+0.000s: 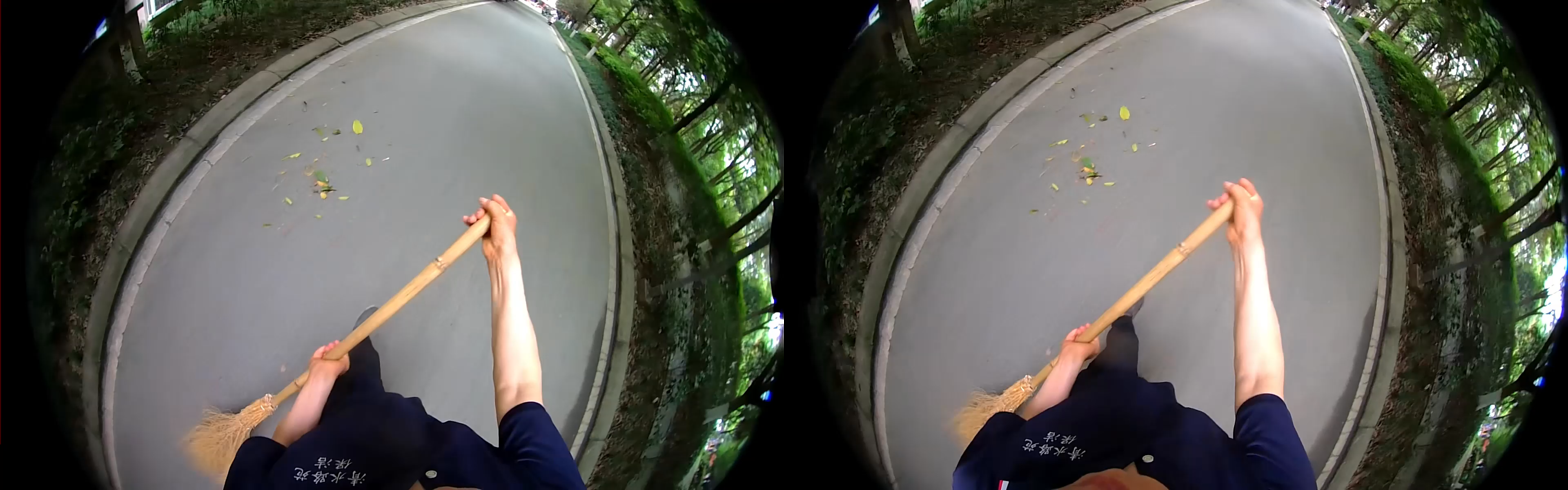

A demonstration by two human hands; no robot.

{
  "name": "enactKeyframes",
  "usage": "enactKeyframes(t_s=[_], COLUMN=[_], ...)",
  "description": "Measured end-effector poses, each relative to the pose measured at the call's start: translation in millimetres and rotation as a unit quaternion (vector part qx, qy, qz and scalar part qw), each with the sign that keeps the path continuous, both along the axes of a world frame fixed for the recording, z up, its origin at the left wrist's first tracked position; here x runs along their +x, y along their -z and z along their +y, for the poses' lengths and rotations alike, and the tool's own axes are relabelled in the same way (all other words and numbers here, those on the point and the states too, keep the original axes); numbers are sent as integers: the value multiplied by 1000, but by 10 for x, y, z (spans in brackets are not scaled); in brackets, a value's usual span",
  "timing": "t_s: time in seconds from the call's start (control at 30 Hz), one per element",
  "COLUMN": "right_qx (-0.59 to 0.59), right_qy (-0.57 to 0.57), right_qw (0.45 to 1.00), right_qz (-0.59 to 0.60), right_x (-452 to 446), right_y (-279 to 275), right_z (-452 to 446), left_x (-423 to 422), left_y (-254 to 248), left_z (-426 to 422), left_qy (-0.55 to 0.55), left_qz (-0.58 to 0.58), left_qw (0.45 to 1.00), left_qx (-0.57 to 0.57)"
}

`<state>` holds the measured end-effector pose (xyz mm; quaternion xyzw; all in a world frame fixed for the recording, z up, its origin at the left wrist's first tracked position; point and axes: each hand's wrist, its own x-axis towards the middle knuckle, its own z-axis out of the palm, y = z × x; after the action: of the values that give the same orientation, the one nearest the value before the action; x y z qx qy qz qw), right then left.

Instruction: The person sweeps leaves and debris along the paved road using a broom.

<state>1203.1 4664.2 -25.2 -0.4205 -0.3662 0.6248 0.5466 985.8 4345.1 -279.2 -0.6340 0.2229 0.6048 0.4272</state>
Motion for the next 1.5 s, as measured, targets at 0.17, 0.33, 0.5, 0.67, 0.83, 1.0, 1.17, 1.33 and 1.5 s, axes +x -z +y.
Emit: enactKeyframes(t_s=[0.17, 0.33, 0.5, 0.67, 0.83, 1.0, 1.17, 1.33, 1.5], right_qx=[49, 124, 299, 288, 190, -32, -21, -38, 9], right_qy=[45, 184, 176, 219, 153, 202, -92, -186, -62], right_qw=[997, 967, 929, 922, 960, 978, 985, 973, 990], right_qz=[44, 127, 127, 141, 136, 45, 144, 132, 123], right_x=[-89, 1068, 1656, 2549, 4576, 2768, 1962, 1343, 2537], right_y=[-855, -1638, -1744, -1362, -851, -557, -388, -237, -838], right_z=[1170, 1837, 1623, 2401, 3782, 6878, 7851, 8358, 7834], left_x=[53, 514, 654, 880, 2199, 1863, 1973, 2041, 2429], left_y=[58, -851, -1233, -1751, -1591, -994, -947, -534, -731], left_z=[1733, 3782, 5530, 6536, 6379, 7846, 7841, 8141, 8269], left_qy=[103, 178, 307, 247, 180, 48, -91, -125, -44], left_qz=[-8, -87, 79, 200, 205, 141, 44, 16, -12], left_qw=[982, 962, 896, 817, 849, 965, 995, 991, 998], left_qx=[157, 188, 312, 482, 454, 215, -11, -49, 39])
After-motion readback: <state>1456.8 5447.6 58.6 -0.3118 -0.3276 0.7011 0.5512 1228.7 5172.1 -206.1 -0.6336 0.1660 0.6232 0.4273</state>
